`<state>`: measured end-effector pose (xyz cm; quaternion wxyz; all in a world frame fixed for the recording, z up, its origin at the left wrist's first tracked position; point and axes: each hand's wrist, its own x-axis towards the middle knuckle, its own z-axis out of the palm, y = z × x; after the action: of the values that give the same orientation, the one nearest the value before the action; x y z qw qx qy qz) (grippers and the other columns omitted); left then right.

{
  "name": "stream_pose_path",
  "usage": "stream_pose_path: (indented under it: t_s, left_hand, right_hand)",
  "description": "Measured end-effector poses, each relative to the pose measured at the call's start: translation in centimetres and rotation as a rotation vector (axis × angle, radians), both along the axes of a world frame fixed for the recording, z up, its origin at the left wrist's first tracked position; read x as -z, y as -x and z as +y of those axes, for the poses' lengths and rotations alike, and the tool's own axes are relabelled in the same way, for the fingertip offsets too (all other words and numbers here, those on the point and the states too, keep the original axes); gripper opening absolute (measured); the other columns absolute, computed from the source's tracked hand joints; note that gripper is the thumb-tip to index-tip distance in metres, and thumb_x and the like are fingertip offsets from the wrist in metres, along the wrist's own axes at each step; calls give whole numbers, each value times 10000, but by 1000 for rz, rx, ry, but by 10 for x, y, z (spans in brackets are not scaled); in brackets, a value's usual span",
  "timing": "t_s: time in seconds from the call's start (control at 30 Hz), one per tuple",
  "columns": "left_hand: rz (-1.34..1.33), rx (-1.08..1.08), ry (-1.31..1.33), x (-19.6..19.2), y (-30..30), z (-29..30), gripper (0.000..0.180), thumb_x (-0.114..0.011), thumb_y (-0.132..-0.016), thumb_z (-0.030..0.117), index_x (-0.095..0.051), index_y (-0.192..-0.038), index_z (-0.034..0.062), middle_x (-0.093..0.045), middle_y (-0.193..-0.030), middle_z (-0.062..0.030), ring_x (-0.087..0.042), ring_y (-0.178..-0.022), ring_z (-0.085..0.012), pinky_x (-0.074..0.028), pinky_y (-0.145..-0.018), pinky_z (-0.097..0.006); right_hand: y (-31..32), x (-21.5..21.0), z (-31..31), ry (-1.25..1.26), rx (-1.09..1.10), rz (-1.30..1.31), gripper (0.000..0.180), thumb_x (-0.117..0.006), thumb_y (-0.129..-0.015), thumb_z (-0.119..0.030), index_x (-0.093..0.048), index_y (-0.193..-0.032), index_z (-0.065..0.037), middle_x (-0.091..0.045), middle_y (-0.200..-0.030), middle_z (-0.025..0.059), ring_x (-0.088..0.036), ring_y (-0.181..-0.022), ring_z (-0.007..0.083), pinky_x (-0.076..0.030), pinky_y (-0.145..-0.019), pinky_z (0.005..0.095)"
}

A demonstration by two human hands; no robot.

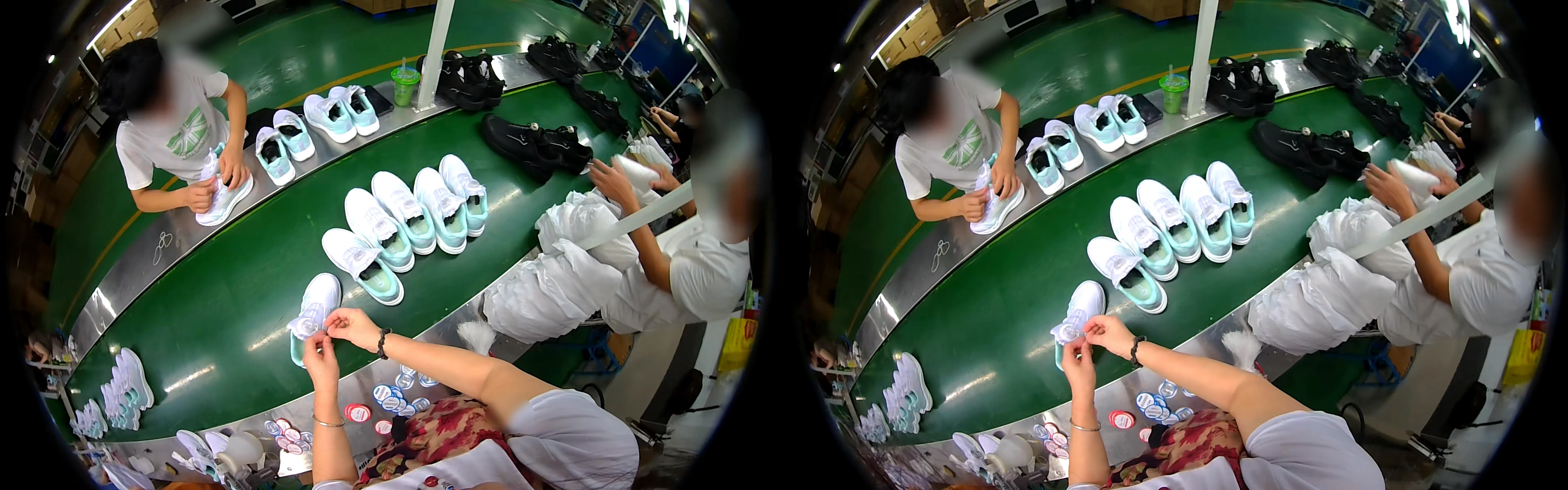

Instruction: The person picks up red and blue circular stickers by hand and applies them to the tongue of white sneakers as they pass on a conveyor belt.

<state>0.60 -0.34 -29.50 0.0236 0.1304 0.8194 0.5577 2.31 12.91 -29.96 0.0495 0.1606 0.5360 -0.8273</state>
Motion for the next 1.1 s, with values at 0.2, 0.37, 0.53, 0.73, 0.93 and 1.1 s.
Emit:
stream_pose_path:
  t_s: [0.2,0.37,0.53,0.73,0.93,1.1]
  left_hand:
    - [-296,-55,-56,-9,-4,-6,75,-560,-851,69,-586,-853,-2,-560,-666,-21,-515,-542,-69,-384,-438,-200]
    - [-255,-42,-23,-5,-6,-6,98,-564,-846,67,-607,-883,-13,-567,-728,-42,-523,-565,-81,-401,-454,-207]
    - [-174,-11,13,-2,-7,-5,95,-570,-832,48,-615,-879,-21,-561,-767,-61,-525,-576,-95,-417,-485,-223]
    - [-229,-22,0,-1,-9,-1,86,-573,-825,36,-619,-874,-17,-556,-761,-62,-519,-575,-101,-419,-510,-228]
    - [-223,-11,-12,7,-8,-3,78,-576,-822,31,-617,-867,-18,-541,-748,-52,-505,-564,-94,-404,-495,-223]
    - [-227,-24,-18,5,-9,-2,74,-575,-823,31,-613,-864,-18,-533,-734,-46,-497,-560,-88,-400,-491,-220]
  right_hand:
    - [-3,-6,1,-100,-55,38,172,-616,-769,-21,-568,-933,-9,-574,-800,15,-547,-747,73,-458,-707,212]
    - [-4,-6,2,-106,-84,59,183,-616,-762,-23,-567,-938,-10,-578,-794,18,-547,-742,74,-460,-700,213]
    - [-5,-8,4,-146,-70,52,166,-606,-749,-2,-571,-911,-7,-575,-775,20,-545,-721,78,-461,-671,218]
    - [-5,-4,7,-176,-68,42,161,-615,-760,-27,-579,-916,-8,-576,-786,14,-539,-727,71,-457,-685,213]
    - [-6,-5,9,-181,-84,35,162,-612,-761,-29,-580,-918,-7,-573,-782,10,-536,-723,67,-456,-680,207]
    - [-6,-5,10,-187,-78,38,158,-609,-762,-27,-582,-916,-6,-575,-780,10,-537,-720,66,-456,-673,206]
